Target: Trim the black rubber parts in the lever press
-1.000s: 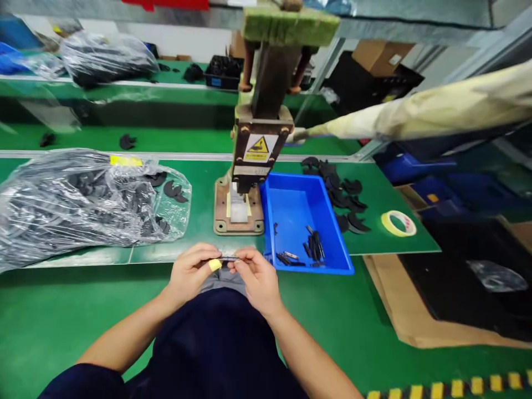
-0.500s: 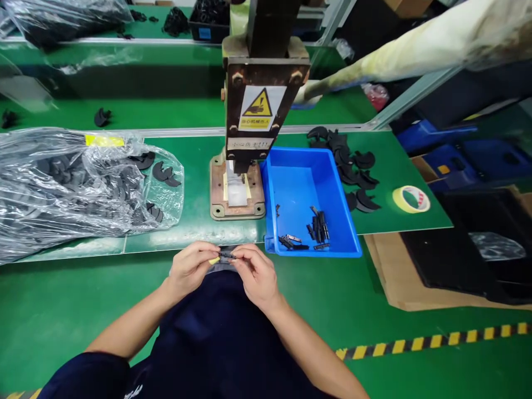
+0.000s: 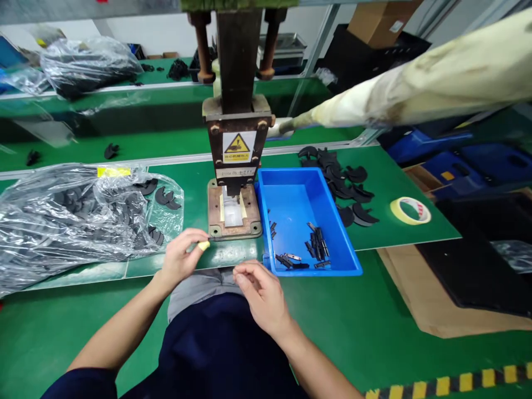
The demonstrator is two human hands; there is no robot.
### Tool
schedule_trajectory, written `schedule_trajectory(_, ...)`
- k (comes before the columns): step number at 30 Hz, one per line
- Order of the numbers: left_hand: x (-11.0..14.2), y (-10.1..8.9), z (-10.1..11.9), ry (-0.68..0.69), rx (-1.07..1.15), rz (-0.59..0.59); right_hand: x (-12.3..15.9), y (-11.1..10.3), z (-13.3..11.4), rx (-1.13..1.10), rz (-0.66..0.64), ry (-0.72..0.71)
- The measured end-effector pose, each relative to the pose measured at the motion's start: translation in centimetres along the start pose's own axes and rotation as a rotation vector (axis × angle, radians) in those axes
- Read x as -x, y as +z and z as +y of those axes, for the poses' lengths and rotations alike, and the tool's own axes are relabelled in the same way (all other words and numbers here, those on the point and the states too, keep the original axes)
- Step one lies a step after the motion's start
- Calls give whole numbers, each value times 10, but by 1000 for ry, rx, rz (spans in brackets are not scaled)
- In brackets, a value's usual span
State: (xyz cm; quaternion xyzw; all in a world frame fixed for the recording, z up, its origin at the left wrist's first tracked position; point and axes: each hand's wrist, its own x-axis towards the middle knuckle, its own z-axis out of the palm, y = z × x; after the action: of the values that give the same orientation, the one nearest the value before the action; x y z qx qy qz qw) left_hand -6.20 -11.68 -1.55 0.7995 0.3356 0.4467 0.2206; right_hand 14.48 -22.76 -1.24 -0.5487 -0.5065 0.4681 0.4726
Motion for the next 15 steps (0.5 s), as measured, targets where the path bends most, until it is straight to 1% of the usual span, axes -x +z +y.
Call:
schedule_trajectory(3,-32,2,-27,71,-137,38,2,-13,-13,19,-76,-58)
schedule_trajectory(6,-53,7,-48,203,-260,75,3,-23,-21,73,-100,-154)
schedule_trajectory(9,-61,12,-58,296,-323,80,3,-35,-24,136,-77,-218)
schedule_trajectory(15,-60,19,-64,302,-362,60,-3,-67,-29,246,44,-321)
